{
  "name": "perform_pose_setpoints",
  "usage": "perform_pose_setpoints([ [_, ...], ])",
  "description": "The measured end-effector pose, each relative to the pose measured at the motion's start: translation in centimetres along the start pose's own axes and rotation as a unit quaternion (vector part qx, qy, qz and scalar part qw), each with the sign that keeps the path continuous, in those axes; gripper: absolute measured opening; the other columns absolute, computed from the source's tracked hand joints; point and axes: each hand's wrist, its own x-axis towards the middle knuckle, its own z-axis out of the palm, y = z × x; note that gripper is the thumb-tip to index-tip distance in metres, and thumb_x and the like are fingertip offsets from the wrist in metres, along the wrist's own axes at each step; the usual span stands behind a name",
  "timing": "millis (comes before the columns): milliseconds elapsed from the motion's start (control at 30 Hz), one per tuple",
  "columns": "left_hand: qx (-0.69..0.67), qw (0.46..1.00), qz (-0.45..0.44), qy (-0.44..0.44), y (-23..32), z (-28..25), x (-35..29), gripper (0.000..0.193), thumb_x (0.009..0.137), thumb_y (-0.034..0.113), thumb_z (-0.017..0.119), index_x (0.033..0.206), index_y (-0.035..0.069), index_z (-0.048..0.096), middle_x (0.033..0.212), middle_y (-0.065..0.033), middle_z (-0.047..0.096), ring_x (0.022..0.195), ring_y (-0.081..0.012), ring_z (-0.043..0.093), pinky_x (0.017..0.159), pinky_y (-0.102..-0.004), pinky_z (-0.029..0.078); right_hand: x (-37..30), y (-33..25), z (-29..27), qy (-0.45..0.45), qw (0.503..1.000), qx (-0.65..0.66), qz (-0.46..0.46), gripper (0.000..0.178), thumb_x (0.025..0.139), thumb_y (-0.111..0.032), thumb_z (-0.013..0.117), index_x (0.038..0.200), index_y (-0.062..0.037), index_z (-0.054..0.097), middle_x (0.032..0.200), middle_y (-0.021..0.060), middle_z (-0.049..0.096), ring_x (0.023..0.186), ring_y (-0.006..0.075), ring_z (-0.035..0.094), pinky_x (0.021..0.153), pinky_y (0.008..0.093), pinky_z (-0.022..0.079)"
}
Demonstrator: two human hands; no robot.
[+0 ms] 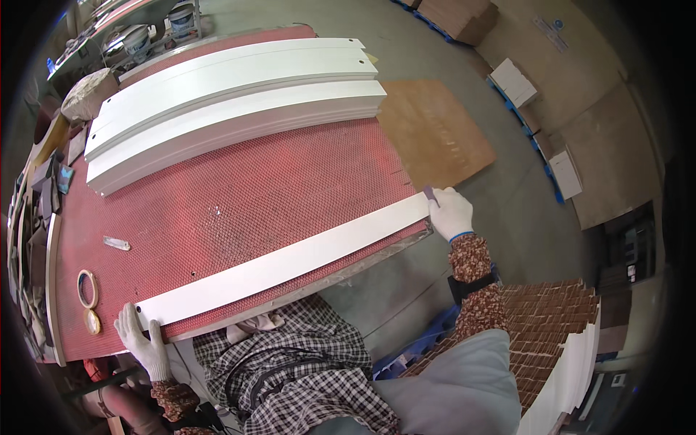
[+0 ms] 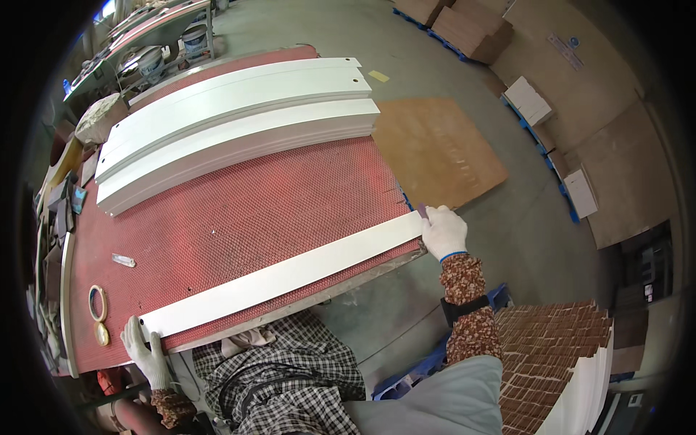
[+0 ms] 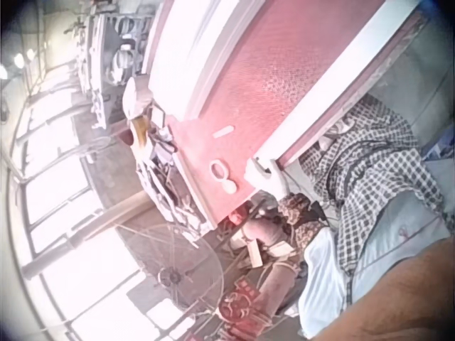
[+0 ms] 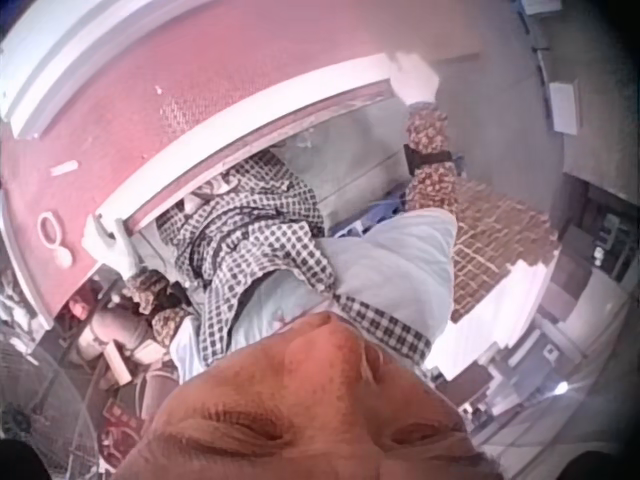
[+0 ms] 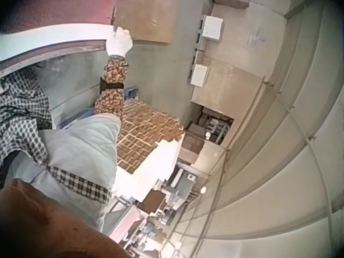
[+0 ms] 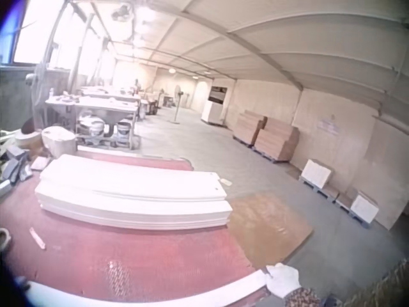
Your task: The worker is sanding the edges of white wooden components and inspecting them at a workbench.
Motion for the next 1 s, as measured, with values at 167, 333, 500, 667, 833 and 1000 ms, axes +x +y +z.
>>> perform_pose_setpoints([
  [167,-0.003,1.000,0.002,-0.005,0.0,0.1,0.1,0.067,0.092,0.028,0.067,0.149,-0.002,0.050,0.148,-0.0206,0.054,0.146,-0.0406,0.039,0.128,-0.0543,0.017,0.0,-0.1,0.1,0.018,1.000,-0.001,-0.018,0.022,0.094,-0.028,0.064,0.101,-0.0092,0.071,0.095,0.0154,0.068,0.093,0.0371,0.070,0.082,0.0516,0.055],
  [333,-0.005,1.000,-0.004,-0.005,0.5,0.0,0.2,0.066,0.091,0.027,0.067,0.148,-0.003,0.050,0.148,-0.0209,0.055,0.146,-0.0410,0.040,0.128,-0.0544,0.018,-0.3,-0.9,0.1,-0.001,1.000,-0.011,-0.020,0.022,0.095,-0.028,0.061,0.101,-0.0091,0.072,0.096,0.0148,0.069,0.092,0.0364,0.070,0.081,0.0516,0.056],
  [500,-0.015,1.000,-0.002,0.003,-0.6,0.4,0.4,0.066,0.090,0.025,0.068,0.147,-0.004,0.051,0.147,-0.0213,0.055,0.145,-0.0415,0.040,0.127,-0.0545,0.020,0.8,0.2,0.4,-0.019,1.000,-0.019,0.010,0.025,0.094,-0.031,0.062,0.102,-0.0097,0.073,0.098,0.0151,0.070,0.094,0.0357,0.071,0.082,0.0514,0.056],
  [667,0.008,1.000,0.008,0.010,-0.3,-0.1,-0.1,0.063,0.095,0.031,0.067,0.147,-0.002,0.053,0.149,-0.0207,0.055,0.143,-0.0419,0.041,0.125,-0.0533,0.024,2.0,-0.9,-0.6,-0.067,0.996,-0.062,-0.006,0.026,0.096,-0.030,0.060,0.107,-0.0106,0.074,0.106,0.0146,0.071,0.101,0.0353,0.070,0.088,0.0484,0.056],
  [833,-0.008,1.000,0.000,-0.004,0.4,-1.1,-1.2,0.067,0.086,0.020,0.071,0.146,-0.003,0.053,0.145,-0.0218,0.056,0.144,-0.0415,0.041,0.127,-0.0547,0.020,1.9,1.7,0.5,-0.043,0.992,-0.005,0.120,0.031,0.098,-0.034,0.056,0.110,-0.0116,0.073,0.110,0.0158,0.071,0.105,0.0363,0.070,0.090,0.0511,0.055],
  [1000,-0.064,0.997,-0.031,0.041,-0.6,-4.2,-0.9,0.058,0.076,0.011,0.074,0.131,-0.001,0.062,0.119,-0.0191,0.066,0.122,-0.0408,0.053,0.110,-0.0515,0.039,-0.3,-3.9,-1.7,-0.031,0.996,0.080,0.014,0.040,0.099,-0.041,0.056,0.122,-0.0130,0.073,0.120,0.0169,0.072,0.115,0.0385,0.065,0.097,0.0486,0.052],
])
